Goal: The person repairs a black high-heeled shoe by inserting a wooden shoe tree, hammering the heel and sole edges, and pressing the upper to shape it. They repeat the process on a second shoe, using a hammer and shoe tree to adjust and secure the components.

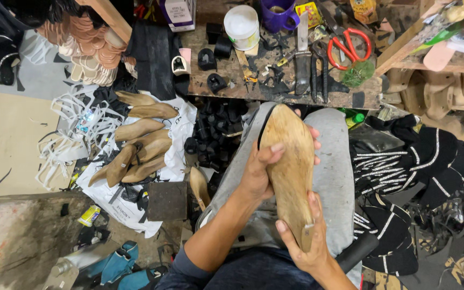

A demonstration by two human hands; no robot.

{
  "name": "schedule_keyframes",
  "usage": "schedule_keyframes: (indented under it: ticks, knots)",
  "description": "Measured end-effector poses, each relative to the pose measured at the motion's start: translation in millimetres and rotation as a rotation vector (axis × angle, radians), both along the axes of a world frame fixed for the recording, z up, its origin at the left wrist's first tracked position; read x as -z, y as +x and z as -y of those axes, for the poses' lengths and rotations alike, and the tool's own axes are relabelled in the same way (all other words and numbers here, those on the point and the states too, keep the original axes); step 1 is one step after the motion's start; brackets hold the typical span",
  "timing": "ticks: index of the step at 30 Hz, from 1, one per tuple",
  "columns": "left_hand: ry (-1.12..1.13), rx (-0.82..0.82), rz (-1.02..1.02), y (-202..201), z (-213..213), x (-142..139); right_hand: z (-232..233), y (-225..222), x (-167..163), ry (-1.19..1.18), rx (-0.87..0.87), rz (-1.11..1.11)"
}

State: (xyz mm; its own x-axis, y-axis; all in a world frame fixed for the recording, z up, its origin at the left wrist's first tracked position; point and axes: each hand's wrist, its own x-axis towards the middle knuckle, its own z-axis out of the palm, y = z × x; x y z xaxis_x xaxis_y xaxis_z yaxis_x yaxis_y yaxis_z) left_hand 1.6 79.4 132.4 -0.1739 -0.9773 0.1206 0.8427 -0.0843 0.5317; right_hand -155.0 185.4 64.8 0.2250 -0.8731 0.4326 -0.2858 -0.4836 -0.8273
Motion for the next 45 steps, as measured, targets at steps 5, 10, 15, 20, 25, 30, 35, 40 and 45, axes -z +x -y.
schedule_keyframes:
  ticks: [5, 10, 15, 20, 25, 30, 35, 40, 45]
  knots:
    - [0.105, 0.038, -0.052, 3, 15, 22, 10, 7, -28, 0.290, 0.030, -0.063]
    - [0.242, 0.027, -0.286, 18, 51, 51, 35, -8, -53, 0.337, -0.185, 0.111]
    - [0.366, 0.187, -0.660, 41, 77, 69, 50, -20, -58, 0.430, -0.076, 0.394]
    - [0.319, 0.097, -0.466, 49, 78, 63, 54, -26, -50, 0.545, -0.023, 0.378]
    - [0.183, 0.177, -0.079, 29, 20, 58, 69, -31, -55, 0.472, 0.022, 0.258]
    - [0.372, 0.356, -0.023, -3, -36, 84, 94, -38, -81, 0.287, -0.098, 0.002]
    - [0.387, 0.442, -0.059, -12, -54, 107, 116, -31, -96, 0.215, -0.273, -0.187]
    - [0.354, 0.438, 0.042, -12, -60, 108, 128, -24, -99, 0.239, -0.285, -0.301]
    - [0.301, 0.478, 0.070, -13, -60, 98, 131, -28, -99, 0.276, -0.270, -0.374]
